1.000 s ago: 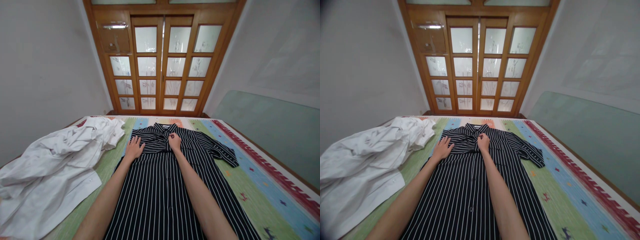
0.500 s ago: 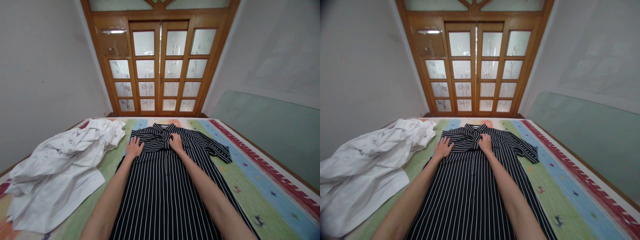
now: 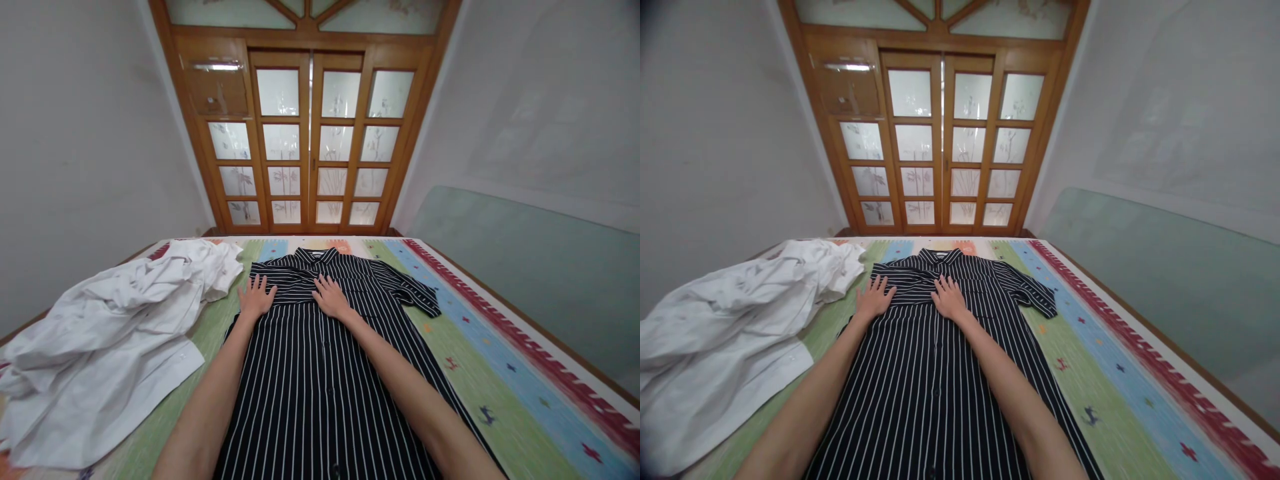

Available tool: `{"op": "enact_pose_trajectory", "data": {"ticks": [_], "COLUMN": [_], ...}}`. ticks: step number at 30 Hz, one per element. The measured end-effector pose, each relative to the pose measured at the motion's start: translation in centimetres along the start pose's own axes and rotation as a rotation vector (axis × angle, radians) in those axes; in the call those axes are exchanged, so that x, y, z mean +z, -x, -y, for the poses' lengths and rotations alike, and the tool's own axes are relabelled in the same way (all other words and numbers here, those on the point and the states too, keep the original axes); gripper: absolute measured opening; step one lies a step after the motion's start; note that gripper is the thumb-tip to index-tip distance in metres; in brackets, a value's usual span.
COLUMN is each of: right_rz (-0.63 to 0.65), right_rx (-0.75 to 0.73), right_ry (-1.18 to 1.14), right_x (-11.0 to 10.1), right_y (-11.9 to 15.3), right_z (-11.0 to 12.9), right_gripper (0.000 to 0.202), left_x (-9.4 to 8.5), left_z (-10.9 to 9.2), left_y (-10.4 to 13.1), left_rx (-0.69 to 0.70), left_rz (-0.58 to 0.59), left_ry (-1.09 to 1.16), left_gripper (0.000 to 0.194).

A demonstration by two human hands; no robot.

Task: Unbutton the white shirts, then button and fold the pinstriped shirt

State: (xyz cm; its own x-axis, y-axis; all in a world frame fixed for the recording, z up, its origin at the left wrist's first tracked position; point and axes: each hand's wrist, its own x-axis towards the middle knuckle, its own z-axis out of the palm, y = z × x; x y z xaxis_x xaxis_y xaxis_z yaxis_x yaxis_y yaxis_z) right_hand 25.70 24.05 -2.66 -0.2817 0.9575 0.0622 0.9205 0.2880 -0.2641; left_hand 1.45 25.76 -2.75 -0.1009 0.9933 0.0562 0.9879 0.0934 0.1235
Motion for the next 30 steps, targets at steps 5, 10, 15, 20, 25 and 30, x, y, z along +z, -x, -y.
{"op": "enact_pose_trajectory", "data": {"ticks": [5, 10, 15, 20, 25, 30], "right_rz": [0.027, 0.052, -0.006, -0.003, -0.112, -0.158], "right_rx": [0.039, 0.016, 0.003, 0.036, 0.157, 0.318], "right_ry": [0.026, 0.03, 0.02, 0.056, 0.071, 0.133], "right_x": [0.1, -0.4, -0.3, -0.5, -2.0, -4.0], "right_y": [-0.5, 0.0, 1.8, 4.2, 6.1, 7.0], "right_z": [0.8, 1.0, 1.1, -0.8, -5.6, -10.6], "right_gripper": [0.064, 0.062, 0.062, 0.063, 0.058, 0.053], "left_x": [0.1, -0.4, -1.1, -1.7, -2.3, -1.6], "left_z": [0.3, 0.4, 0.2, -0.7, -2.6, -5.8], "left_y": [-0.1, -0.3, 0.1, 1.4, 1.8, 2.5], "left_rx": [0.008, 0.012, 0.031, 0.093, 0.178, 0.264], "left_rz": [0.002, 0.021, -0.004, -0.171, -0.124, -0.002], "left_ry": [-0.006, -0.019, -0.033, -0.112, -0.015, 0.054], "left_gripper": [0.072, 0.072, 0.07, 0.061, 0.056, 0.061]}}
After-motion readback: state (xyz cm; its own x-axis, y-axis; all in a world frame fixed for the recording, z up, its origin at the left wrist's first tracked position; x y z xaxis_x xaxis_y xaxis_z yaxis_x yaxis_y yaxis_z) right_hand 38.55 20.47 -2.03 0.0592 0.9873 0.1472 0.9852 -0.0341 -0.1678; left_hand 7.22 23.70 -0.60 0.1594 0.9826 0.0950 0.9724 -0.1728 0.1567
